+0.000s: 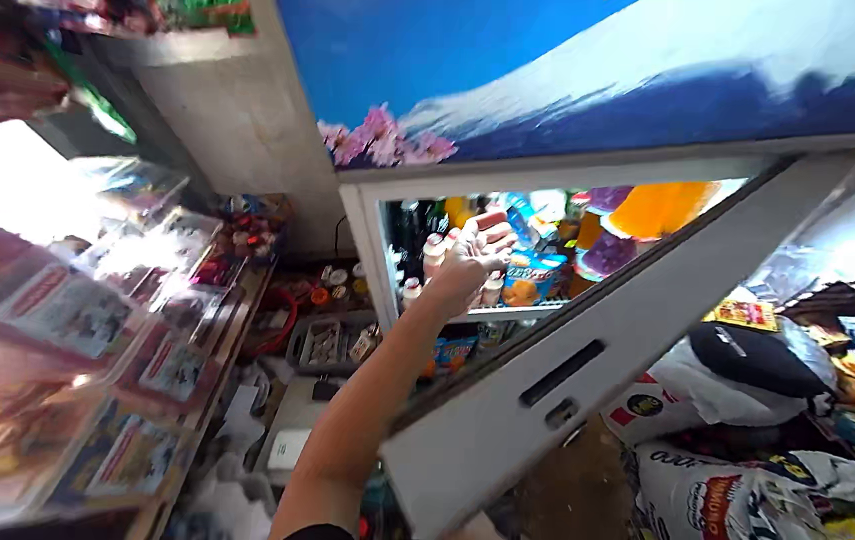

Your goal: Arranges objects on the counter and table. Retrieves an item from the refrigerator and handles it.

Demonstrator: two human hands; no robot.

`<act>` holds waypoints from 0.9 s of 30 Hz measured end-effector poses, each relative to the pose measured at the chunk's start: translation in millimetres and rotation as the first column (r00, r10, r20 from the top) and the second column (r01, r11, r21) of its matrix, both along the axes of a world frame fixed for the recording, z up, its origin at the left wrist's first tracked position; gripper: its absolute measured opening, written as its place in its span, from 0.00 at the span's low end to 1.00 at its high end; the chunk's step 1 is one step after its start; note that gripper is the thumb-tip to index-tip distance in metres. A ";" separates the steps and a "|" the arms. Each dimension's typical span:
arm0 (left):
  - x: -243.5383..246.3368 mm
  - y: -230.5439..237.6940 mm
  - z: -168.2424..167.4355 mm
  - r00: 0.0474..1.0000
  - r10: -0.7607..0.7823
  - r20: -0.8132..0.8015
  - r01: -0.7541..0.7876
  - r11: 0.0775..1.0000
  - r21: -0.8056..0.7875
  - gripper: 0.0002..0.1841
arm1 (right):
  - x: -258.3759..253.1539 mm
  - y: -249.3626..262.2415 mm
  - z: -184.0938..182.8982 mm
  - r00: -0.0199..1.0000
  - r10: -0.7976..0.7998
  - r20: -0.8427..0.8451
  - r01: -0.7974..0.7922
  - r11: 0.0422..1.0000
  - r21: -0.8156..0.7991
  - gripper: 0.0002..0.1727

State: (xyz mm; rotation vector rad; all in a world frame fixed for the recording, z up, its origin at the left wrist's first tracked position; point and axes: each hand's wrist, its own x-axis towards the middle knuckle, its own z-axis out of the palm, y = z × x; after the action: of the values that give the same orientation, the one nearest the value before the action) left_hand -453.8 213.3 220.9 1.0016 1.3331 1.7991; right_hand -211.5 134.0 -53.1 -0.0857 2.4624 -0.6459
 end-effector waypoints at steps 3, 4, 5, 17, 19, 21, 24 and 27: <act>22.9 -98.2 -37.4 0.998 0.009 0.067 -0.015 0.996 0.087 0.25 | -17.5 2.9 3.9 0.998 0.002 0.060 -0.004 1.000 0.030 0.33; 37.6 -135.4 -49.6 0.987 0.126 0.102 -0.133 0.989 0.058 0.23 | -27.7 3.3 8.2 0.997 0.023 0.070 -0.027 0.998 0.056 0.35; 56.5 -173.5 -60.2 0.948 0.284 0.143 -0.287 0.958 -0.002 0.21 | -40.3 3.1 13.0 0.996 0.042 0.083 -0.049 0.995 0.091 0.37; 334.9 -366.3 -257.1 0.477 0.846 0.237 -0.459 0.470 -0.754 0.18 | -148.8 21.4 22.9 0.988 -0.077 -0.134 0.097 0.985 0.146 0.44; 371.5 -362.3 -273.8 0.432 0.891 0.141 -0.417 0.336 -0.845 0.16 | -126.0 36.8 15.2 0.984 -0.104 -0.148 0.119 0.988 0.094 0.43; 394.8 -357.0 -282.1 0.392 0.916 -0.080 -0.459 0.120 -0.880 0.15 | -94.7 56.4 5.4 0.983 -0.125 -0.134 0.138 0.986 0.091 0.41; 398.6 -351.4 -296.1 0.244 0.840 -0.485 -0.595 -0.266 -0.759 0.18 | -51.8 85.0 -7.9 0.981 -0.160 -0.107 0.171 0.980 0.101 0.39; 372.9 -349.3 -313.7 0.044 0.738 -0.673 -0.594 -0.523 -0.611 0.33 | -29.7 98.2 -9.5 0.975 -0.194 -0.105 0.202 0.977 0.064 0.38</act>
State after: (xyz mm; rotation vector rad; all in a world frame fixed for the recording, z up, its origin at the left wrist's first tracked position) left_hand -80.9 -136.0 -92.8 -1.2959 2.8307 1.0464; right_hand -241.2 232.1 -62.6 0.1634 2.6088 -0.6462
